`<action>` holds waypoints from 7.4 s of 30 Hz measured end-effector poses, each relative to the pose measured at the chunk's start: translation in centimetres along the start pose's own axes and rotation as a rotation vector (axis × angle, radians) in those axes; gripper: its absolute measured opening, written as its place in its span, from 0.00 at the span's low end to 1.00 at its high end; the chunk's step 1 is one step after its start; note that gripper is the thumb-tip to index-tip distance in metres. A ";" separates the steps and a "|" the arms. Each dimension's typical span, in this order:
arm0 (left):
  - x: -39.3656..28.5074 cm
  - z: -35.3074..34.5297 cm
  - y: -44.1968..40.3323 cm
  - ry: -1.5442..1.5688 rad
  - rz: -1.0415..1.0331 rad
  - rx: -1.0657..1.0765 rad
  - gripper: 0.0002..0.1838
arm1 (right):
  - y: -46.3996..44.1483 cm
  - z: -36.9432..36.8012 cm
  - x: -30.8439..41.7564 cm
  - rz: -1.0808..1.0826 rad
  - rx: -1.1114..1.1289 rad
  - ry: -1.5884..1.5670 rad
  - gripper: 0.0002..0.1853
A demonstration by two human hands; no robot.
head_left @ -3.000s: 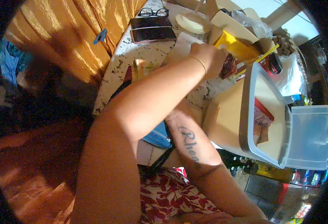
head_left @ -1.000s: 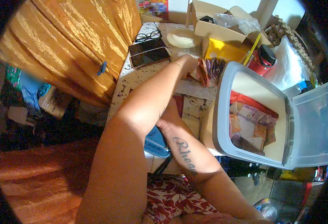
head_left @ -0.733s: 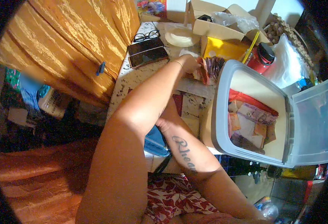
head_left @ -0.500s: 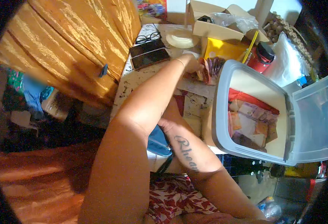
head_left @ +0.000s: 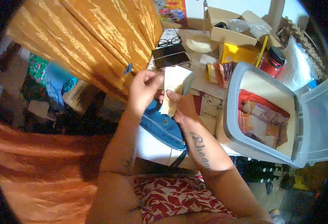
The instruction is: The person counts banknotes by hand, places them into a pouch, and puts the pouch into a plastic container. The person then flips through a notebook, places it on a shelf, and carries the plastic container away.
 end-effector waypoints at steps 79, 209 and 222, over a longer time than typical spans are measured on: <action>0.1 0.5 3.7 -0.575 -0.247 -0.439 0.13 | 1.3 -1.1 0.5 0.061 0.007 -0.021 0.18; 0.8 0.5 0.3 0.090 -0.017 0.061 0.14 | 0.9 -0.3 0.6 0.204 0.012 0.013 0.22; -3.0 1.3 2.1 -0.635 -0.611 -0.508 0.18 | 0.8 -0.9 0.9 0.208 -0.082 0.011 0.21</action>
Point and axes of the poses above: each hand's wrist, its own y-axis away from the middle knuckle, its own z-axis out of the back of the hand, x = y × z, the point moved 1 cm from there along -y, towards the middle knuckle, and after that the axes turned 14 degrees about -y, right-handed, at the moved point
